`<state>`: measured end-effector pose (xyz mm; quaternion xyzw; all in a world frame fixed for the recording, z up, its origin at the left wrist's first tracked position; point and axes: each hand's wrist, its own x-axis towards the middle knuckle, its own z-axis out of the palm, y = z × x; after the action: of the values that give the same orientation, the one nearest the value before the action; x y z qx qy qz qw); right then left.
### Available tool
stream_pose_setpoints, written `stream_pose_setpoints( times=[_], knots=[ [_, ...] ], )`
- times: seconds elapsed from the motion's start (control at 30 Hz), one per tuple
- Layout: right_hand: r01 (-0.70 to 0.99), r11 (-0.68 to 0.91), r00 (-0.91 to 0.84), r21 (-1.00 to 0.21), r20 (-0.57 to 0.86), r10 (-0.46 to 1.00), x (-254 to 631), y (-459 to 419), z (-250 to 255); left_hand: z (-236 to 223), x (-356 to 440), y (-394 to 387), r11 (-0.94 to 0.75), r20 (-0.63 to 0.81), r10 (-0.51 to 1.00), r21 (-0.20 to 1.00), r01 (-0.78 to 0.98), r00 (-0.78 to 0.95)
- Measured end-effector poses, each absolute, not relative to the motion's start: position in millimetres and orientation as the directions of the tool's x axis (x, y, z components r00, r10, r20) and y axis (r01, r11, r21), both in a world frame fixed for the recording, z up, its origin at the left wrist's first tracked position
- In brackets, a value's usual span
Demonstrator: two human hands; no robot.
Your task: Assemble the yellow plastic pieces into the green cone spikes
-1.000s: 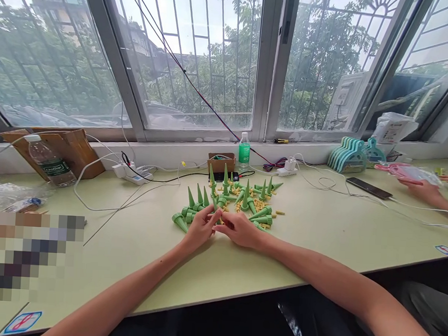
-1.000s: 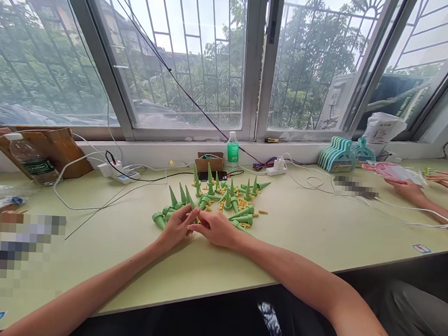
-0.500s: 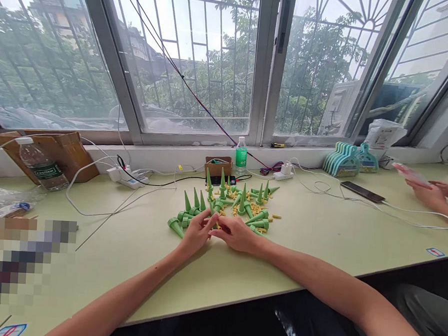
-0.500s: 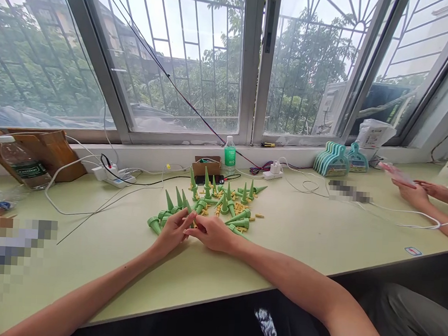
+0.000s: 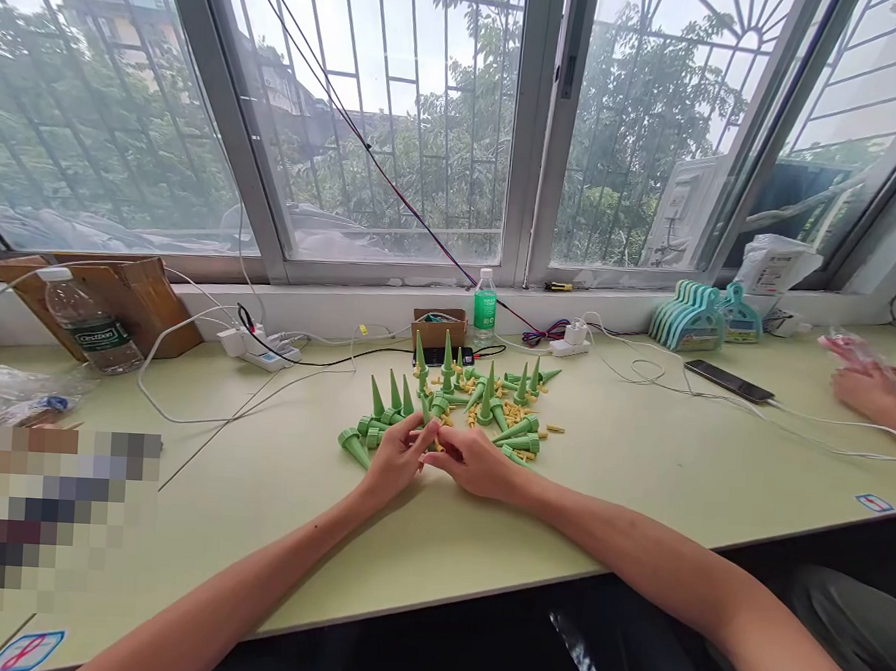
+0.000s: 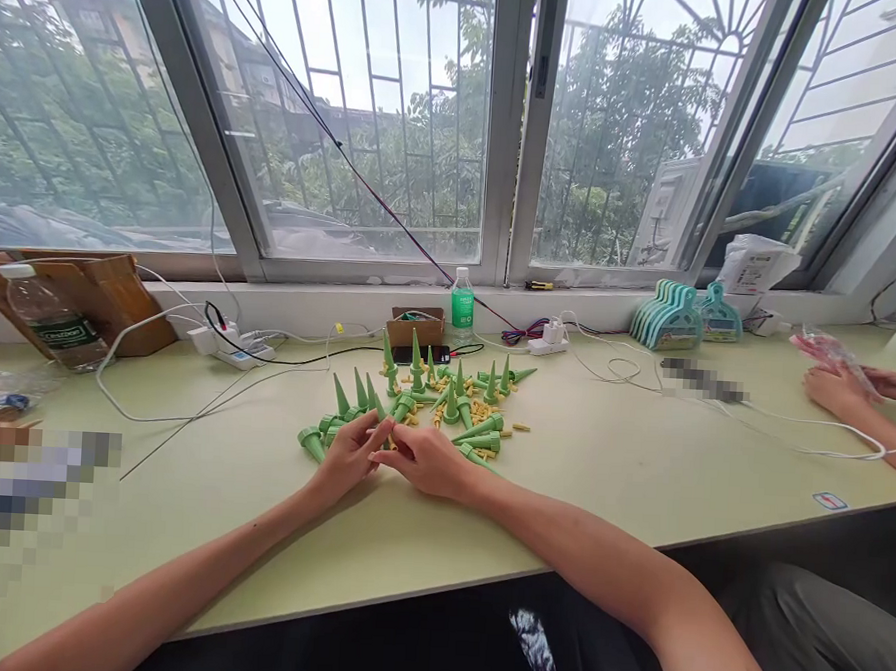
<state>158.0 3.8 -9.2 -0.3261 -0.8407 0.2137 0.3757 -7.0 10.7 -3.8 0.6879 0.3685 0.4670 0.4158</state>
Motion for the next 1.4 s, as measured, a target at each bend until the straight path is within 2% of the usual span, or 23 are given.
stream_pose_setpoints(
  times=[0.37, 0.57, 0.7, 0.93, 1.2, 1.4],
  knots=[
    [0.398, 0.684, -0.471, -0.611, 0.504, 0.724, 156.7, 1.6, -7.3, -5.5, -6.8, 12.2, -0.293, 0.269, 0.912, 0.956, 0.032, 0.311],
    [0.417, 0.675, -0.467, -0.608, 0.494, 0.733, 156.2, 0.6, -6.1, -4.7, -6.9, 13.1, -0.271, 0.245, 0.92, 0.961, 0.046, 0.305],
    [0.447, 0.661, -0.466, -0.602, 0.474, 0.747, 155.6, 0.0, -5.8, -3.5, -7.6, 12.6, -0.295, 0.253, 0.911, 0.952, 0.086, 0.325],
    [0.477, 0.68, -0.432, -0.556, 0.526, 0.733, 154.5, -0.3, -5.7, -1.5, -7.4, 9.8, -0.326, 0.278, 0.902, 0.94, 0.099, 0.331],
    [0.488, 0.675, -0.318, -0.554, 0.607, 0.728, 157.7, 3.2, -2.5, 4.4, -5.6, 7.1, -0.389, 0.338, 0.907, 0.901, 0.191, 0.252],
    [0.514, 0.68, -0.314, -0.524, 0.622, 0.717, 160.9, 7.1, -2.2, 1.4, -7.2, 8.2, -0.426, 0.374, 0.902, 0.851, 0.307, 0.217]
  ],
)
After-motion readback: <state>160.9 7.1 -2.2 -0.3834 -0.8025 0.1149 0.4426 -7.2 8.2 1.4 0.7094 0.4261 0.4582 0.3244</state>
